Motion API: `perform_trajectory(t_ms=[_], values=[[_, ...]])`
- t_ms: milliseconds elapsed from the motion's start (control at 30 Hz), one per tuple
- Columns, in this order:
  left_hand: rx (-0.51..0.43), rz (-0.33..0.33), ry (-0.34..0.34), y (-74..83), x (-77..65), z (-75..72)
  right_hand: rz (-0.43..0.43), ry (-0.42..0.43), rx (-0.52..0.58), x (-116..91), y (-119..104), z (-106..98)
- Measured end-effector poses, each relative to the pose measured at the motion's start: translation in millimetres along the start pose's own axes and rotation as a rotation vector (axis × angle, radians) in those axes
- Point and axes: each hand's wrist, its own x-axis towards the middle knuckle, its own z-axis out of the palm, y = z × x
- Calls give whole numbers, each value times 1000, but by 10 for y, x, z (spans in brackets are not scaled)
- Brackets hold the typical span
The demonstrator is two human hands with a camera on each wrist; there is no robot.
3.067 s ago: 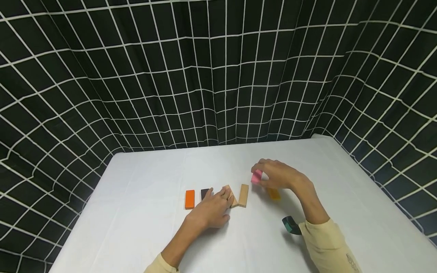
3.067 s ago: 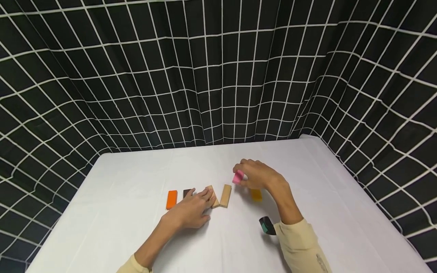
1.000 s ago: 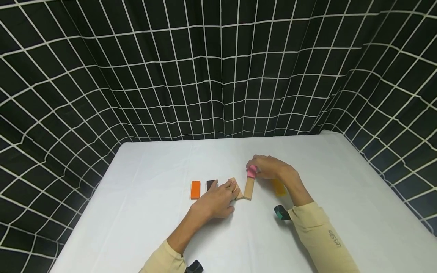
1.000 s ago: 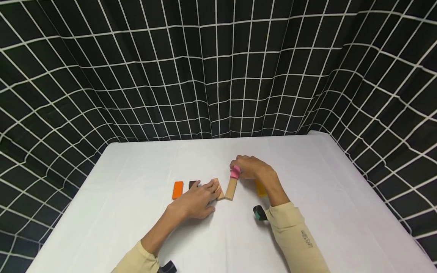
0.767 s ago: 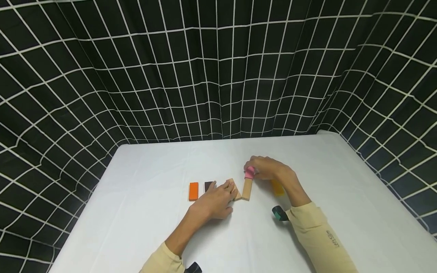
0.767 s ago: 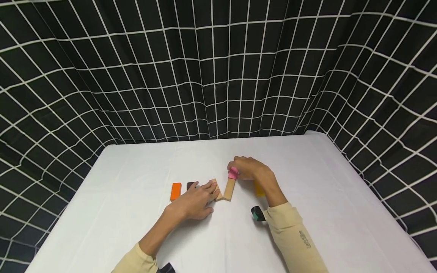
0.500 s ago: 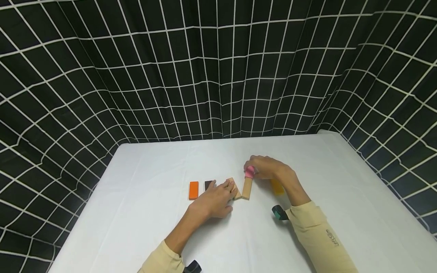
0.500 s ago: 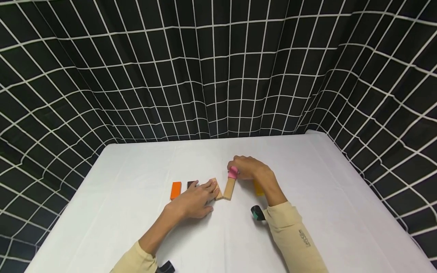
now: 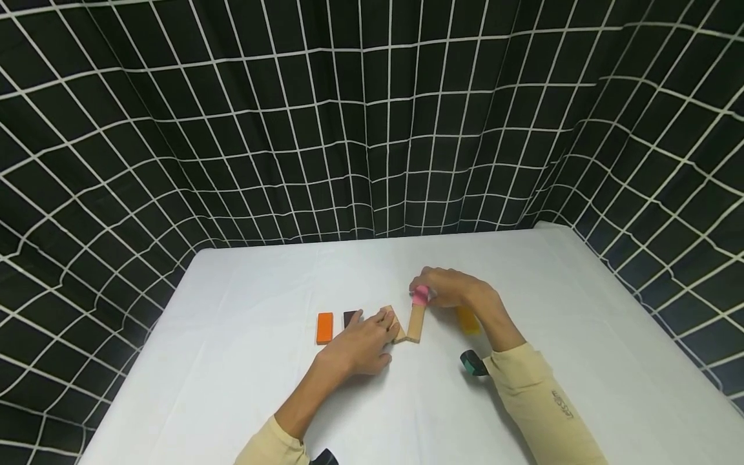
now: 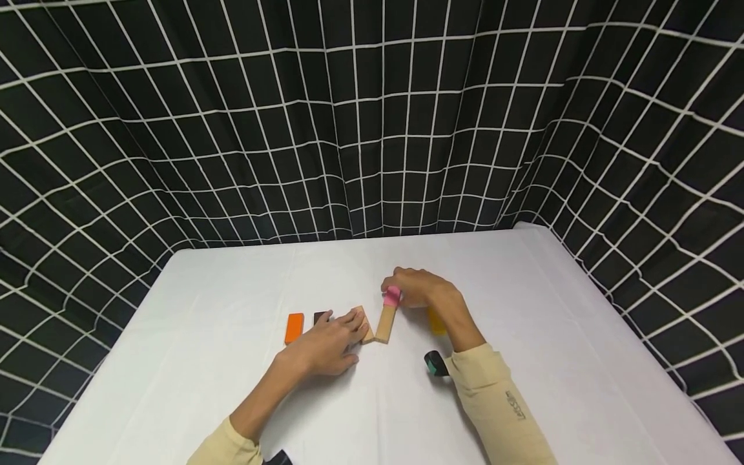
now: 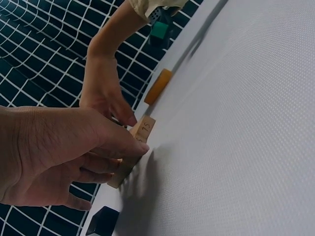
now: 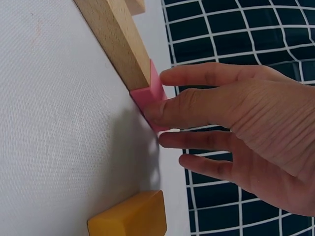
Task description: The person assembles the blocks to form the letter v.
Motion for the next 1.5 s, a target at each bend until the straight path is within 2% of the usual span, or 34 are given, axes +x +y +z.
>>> perform_trajectory(t_ms=[233,400,633,1000,1233,1500], values=[[-4,-12,8,-11,-66,50,-34,-22,-13,-4,-56,50],[-3,-7,29,-19,-38,36,-11,-4,-22,2,-58,48],[0,-13,6,-28,-48,23,-24,2,-23,-13,-58,45],[11,8,10,-22,-3,-22,13,19,2,-78,-3,28],[-7,6,19,-27,28,-67,-7,22,4,-66,7,-26],[-11,12,7,10,-8,-17,5,5,17,-143,-24,-9]])
